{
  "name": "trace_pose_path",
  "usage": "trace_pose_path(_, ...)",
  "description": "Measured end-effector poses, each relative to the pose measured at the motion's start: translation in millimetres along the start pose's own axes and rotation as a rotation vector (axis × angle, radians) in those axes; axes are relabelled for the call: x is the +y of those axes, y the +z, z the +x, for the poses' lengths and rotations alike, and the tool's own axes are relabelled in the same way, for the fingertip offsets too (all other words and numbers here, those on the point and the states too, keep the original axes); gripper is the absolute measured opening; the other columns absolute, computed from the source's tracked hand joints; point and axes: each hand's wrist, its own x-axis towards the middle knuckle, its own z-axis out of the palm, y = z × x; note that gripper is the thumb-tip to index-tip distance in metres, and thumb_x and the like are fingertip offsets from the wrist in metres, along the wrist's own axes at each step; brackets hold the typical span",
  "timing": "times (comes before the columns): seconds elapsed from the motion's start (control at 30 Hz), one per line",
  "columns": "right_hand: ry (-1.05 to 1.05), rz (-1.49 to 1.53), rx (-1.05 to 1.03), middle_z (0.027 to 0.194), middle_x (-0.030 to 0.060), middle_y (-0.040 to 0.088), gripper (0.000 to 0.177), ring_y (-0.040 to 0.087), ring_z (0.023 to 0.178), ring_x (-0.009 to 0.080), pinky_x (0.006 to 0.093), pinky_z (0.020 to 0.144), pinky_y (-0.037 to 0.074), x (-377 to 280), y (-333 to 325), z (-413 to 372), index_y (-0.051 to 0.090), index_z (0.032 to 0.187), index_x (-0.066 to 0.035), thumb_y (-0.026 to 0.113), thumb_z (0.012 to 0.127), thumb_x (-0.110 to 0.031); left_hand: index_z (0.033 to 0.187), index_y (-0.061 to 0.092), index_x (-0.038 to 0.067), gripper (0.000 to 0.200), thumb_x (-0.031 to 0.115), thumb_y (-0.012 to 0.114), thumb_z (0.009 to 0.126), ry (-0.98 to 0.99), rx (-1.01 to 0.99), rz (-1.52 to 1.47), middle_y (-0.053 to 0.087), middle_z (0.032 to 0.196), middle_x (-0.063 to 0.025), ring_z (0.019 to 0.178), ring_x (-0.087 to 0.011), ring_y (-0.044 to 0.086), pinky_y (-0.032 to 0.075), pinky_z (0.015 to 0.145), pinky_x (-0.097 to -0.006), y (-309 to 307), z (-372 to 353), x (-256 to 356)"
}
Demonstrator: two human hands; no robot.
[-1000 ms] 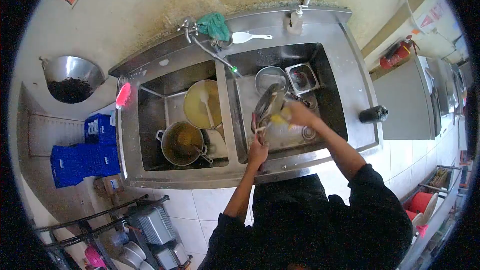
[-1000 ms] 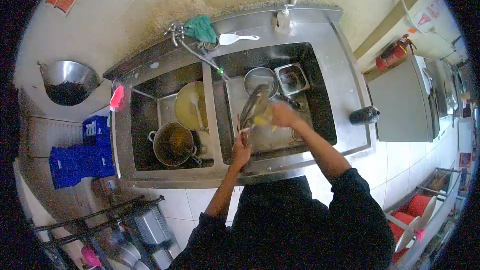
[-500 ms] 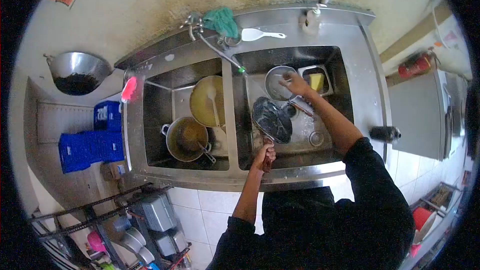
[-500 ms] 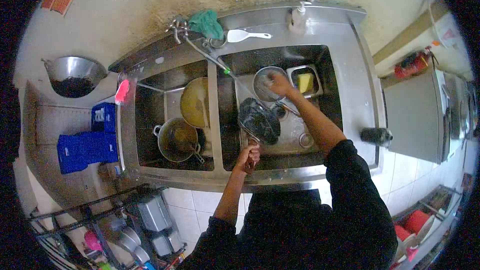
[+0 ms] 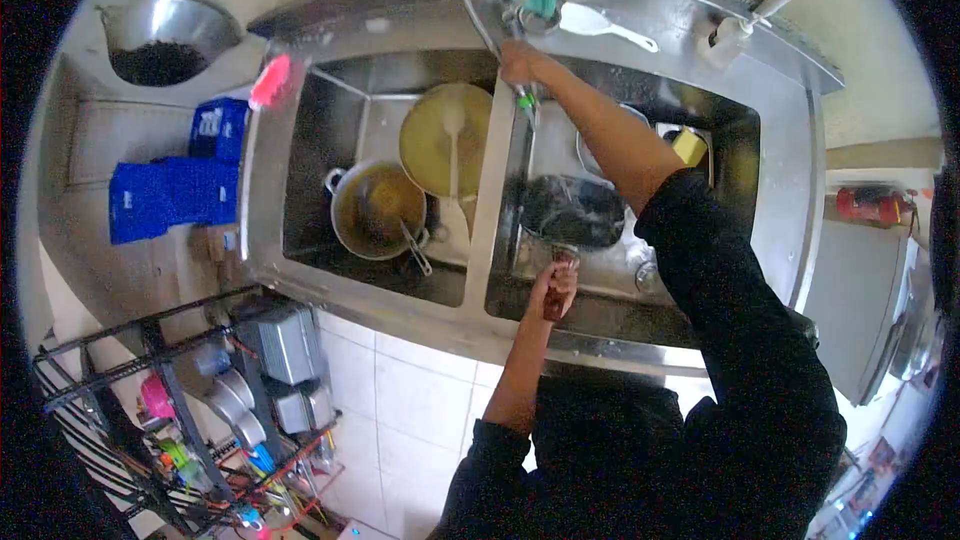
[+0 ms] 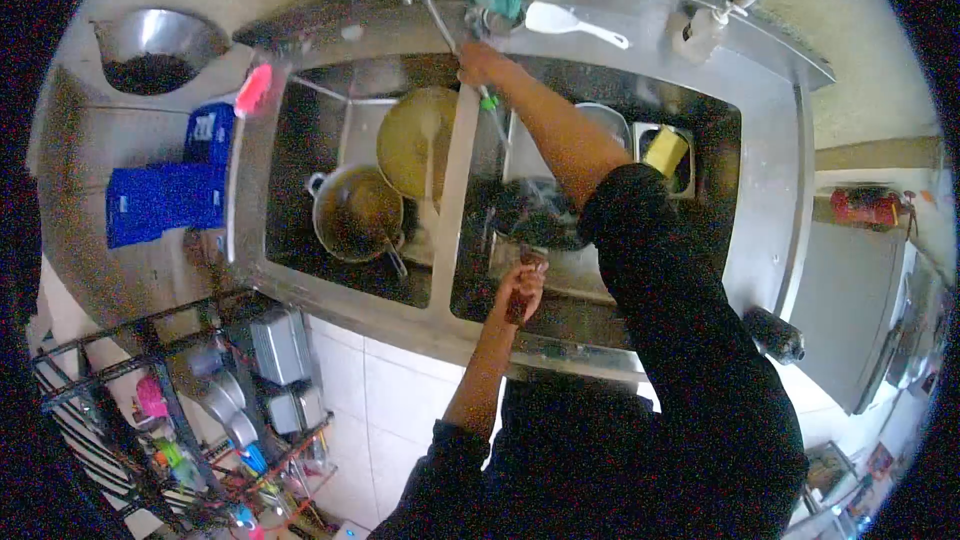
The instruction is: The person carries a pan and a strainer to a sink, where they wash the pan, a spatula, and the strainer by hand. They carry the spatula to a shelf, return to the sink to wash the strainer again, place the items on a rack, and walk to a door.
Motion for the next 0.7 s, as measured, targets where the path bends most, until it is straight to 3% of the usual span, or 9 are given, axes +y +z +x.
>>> trace_pose_path(0.07, 0.037, 0.026, -0.055, 0.09, 0.0215, 0.063, 0.047, 0.061, 0.083, 0.0387, 0.0448, 0.069, 0.05, -21, -31, -17, 0.062, 0.083, 0.002, 0.051, 0.08, -0.044, 0.08, 0.045, 0.004, 0.01, 0.008, 0.047, 0.089, 0.051, -0.058, -0.055, 0.044, 0.062, 0.0008, 0.045, -0.0064, 0.041, 0.041, 0.047, -0.0239, -1, 6, -11)
trace_pose_path(0.17, -0.095, 0.358, -0.155, 0.09, 0.0172, 0.062, 0.048, 0.059, 0.081, 0.0362, 0.0425, 0.071, 0.048, -16, -30, -27, 0.062, 0.087, -0.003, 0.05, 0.081, -0.05, 0.089, 0.044, 0.0, 0.009, 0.009, 0.045, 0.089, 0.165, -0.039, -0.125, 0.044, 0.061, -0.0004, 0.044, -0.0073, 0.044, 0.041, 0.047, -0.0243, -9, 18, -15)
trace_pose_path(0.23, -0.145, 0.438, -0.156, 0.091, 0.015, 0.062, 0.047, 0.057, 0.082, 0.0338, 0.0408, 0.074, 0.047, -12, -32, -35, 0.061, 0.089, -0.006, 0.051, 0.082, -0.051, 0.091, 0.044, -0.001, 0.01, 0.009, 0.045, 0.089, 0.129, -0.099, -0.169, 0.044, 0.061, -0.0004, 0.044, -0.0073, 0.044, 0.041, 0.047, -0.0241, -17, 25, -15)
trace_pose_path(0.37, -0.162, 0.633, -0.069, 0.085, 0.0128, 0.061, 0.038, 0.057, 0.072, 0.0188, 0.0346, 0.062, 0.046, 21, -13, -35, 0.057, 0.085, 0.002, 0.073, 0.07, -0.029, 0.093, 0.045, -0.001, 0.01, 0.008, 0.044, 0.088, 0.099, -0.137, -0.159, 0.044, 0.06, -0.0002, 0.043, -0.0076, 0.044, 0.04, 0.046, -0.024, -15, 20, -12)
trace_pose_path(0.43, -0.087, 0.485, -0.114, 0.086, 0.0129, 0.06, 0.034, 0.058, 0.075, 0.0181, 0.0317, 0.064, 0.048, -6, -50, -52, 0.056, 0.09, 0.002, 0.071, 0.074, -0.024, 0.094, 0.045, -0.002, 0.011, 0.008, 0.044, 0.088, 0.089, -0.121, -0.167, 0.044, 0.06, 0.0, 0.043, -0.0077, 0.044, 0.039, 0.045, -0.0242, -7, 15, -14)
trace_pose_path(0.53, -0.074, 0.774, -0.077, 0.089, 0.0141, 0.059, 0.027, 0.06, 0.082, 0.0195, 0.0289, 0.07, 0.051, -15, -31, -47, 0.052, 0.097, 0.003, 0.064, 0.079, -0.013, 0.097, 0.046, -0.002, 0.014, 0.008, 0.045, 0.087, 0.103, -0.083, -0.161, 0.043, 0.059, 0.0004, 0.042, -0.0076, 0.043, 0.039, 0.044, -0.0239, -11, 15, -9)
trace_pose_path(0.6, -0.106, 0.912, -0.027, 0.09, 0.0139, 0.059, 0.025, 0.061, 0.084, 0.0229, 0.0317, 0.073, 0.051, 0, 4, -41, 0.056, 0.096, 0.0, 0.062, 0.081, -0.02, 0.098, 0.046, -0.002, 0.015, 0.008, 0.046, 0.087, 0.11, -0.069, -0.15, 0.043, 0.059, 0.0007, 0.041, -0.0074, 0.042, 0.038, 0.043, -0.0235, -16, 19, -9)
trace_pose_path(0.7, -0.075, 0.828, -0.019, 0.09, 0.0124, 0.061, 0.035, 0.06, 0.081, 0.0285, 0.0385, 0.074, 0.047, 15, 15, -37, 0.066, 0.087, -0.009, 0.061, 0.08, -0.043, 0.097, 0.047, -0.001, 0.014, 0.009, 0.046, 0.087, 0.108, -0.057, -0.133, 0.043, 0.058, 0.001, 0.04, -0.0069, 0.042, 0.039, 0.042, -0.0231, -13, 17, -8)
